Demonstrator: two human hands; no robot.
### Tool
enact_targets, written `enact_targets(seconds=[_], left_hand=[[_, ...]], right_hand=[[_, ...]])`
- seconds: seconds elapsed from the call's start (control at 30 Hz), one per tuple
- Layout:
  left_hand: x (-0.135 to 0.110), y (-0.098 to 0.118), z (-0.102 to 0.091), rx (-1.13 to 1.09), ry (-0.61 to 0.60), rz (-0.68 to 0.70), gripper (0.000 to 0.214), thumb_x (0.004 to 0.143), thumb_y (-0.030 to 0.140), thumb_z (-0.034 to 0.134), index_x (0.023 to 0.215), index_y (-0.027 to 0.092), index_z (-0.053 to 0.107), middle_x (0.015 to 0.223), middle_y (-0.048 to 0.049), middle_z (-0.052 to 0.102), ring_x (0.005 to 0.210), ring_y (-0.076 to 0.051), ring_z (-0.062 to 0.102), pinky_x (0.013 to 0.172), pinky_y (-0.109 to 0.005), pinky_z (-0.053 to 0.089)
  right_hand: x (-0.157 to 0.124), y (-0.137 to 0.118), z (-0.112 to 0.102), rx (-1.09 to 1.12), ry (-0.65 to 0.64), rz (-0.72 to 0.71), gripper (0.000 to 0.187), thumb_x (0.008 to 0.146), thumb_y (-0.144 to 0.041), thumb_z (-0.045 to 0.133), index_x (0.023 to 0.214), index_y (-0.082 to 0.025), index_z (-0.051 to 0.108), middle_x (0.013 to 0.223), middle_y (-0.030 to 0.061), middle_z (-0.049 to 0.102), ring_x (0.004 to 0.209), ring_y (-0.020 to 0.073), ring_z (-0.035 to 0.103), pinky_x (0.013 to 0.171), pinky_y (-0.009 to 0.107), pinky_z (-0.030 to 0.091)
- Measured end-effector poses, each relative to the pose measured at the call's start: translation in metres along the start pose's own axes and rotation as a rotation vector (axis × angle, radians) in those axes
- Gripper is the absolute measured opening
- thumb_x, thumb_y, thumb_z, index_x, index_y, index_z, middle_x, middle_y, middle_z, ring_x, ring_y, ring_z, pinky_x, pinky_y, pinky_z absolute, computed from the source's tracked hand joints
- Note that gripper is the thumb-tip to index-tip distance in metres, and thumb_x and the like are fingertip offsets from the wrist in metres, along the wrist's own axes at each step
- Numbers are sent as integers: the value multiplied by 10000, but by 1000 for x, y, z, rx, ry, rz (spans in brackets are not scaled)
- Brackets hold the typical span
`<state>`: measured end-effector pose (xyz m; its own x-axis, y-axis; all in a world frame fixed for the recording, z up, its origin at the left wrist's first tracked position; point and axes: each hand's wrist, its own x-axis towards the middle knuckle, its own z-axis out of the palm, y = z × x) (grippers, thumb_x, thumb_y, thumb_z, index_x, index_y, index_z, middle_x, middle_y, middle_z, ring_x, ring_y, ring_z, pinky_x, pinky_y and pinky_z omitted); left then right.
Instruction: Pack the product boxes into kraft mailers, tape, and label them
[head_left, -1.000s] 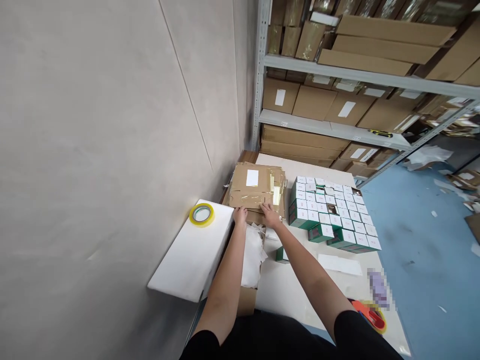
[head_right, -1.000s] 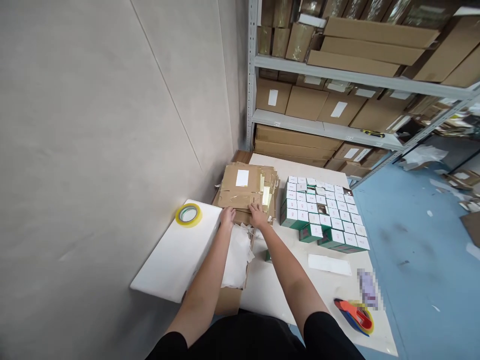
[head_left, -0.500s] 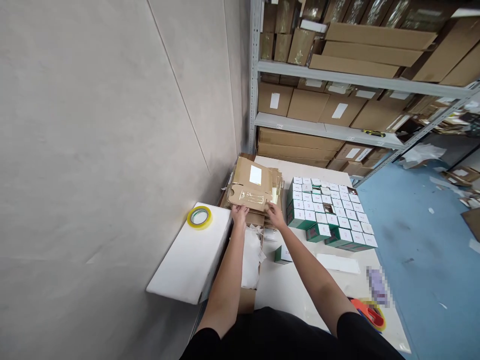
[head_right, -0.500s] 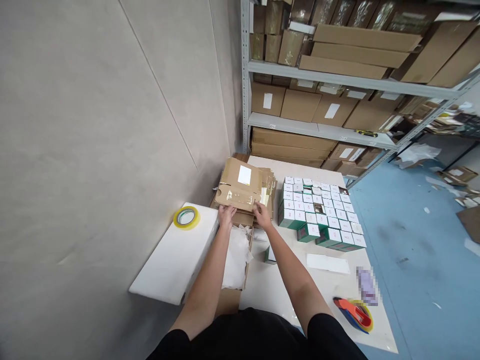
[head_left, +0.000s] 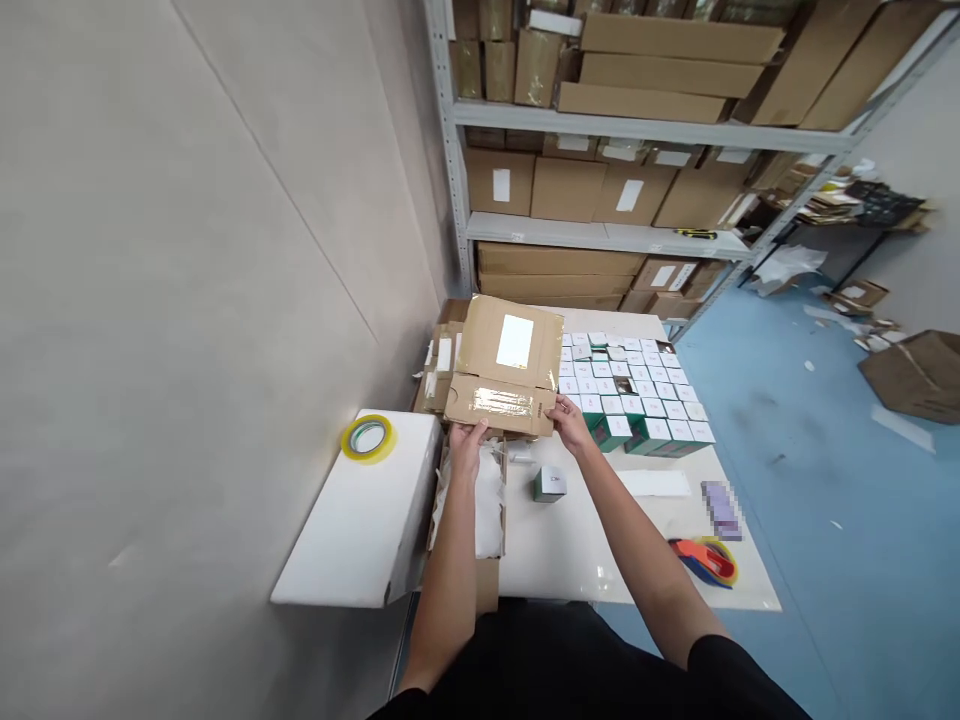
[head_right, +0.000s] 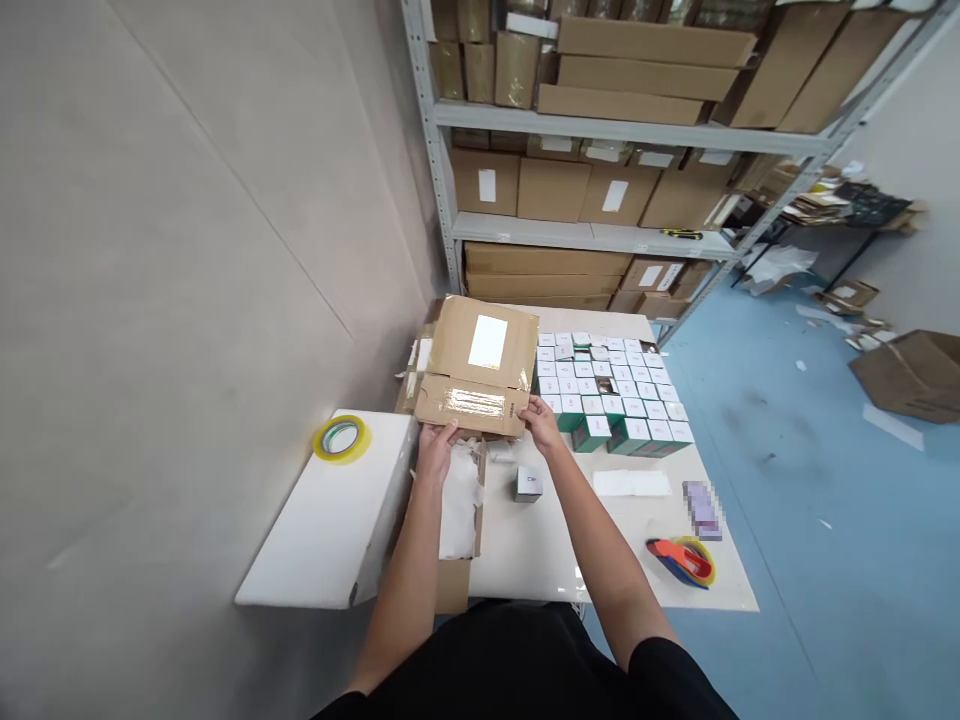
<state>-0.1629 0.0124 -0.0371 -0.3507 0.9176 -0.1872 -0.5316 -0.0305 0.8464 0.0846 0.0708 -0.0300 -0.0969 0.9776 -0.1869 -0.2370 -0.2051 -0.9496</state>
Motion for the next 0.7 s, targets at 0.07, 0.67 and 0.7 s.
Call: enact_targets(seconds=[0.07,0.67,0.7], left_hand=[[-1,3,1,1,-52,-23,612,736,349,869,1293,258,632,1244,-99,724,1129,-249,701,881,-339,583],[-54,-73,138,407,-654,-340,850,594,216,944,1364,271,588,1053,-63,716,869,-191,713,753,-278,584],[-64,-80,142,421,-630,-325,841,590,213,939,1354,272,592,1044,-56,714,844,-181,709,743,-274,583]], right_hand=[[-18,-9,-23,-7,31,-17,497,657,-342,804,1097,-258,589,966,13,778,844,202,703,719,294,533],[-187,-47,-255,-217,137,-72,790,722,-307,750,1458,-333,466,1069,12,684,813,171,652,820,360,564],[-194,-44,-265,-230,141,-69,773,724,-310,740,1450,-333,477,1058,12,680,822,176,655,821,362,565]])
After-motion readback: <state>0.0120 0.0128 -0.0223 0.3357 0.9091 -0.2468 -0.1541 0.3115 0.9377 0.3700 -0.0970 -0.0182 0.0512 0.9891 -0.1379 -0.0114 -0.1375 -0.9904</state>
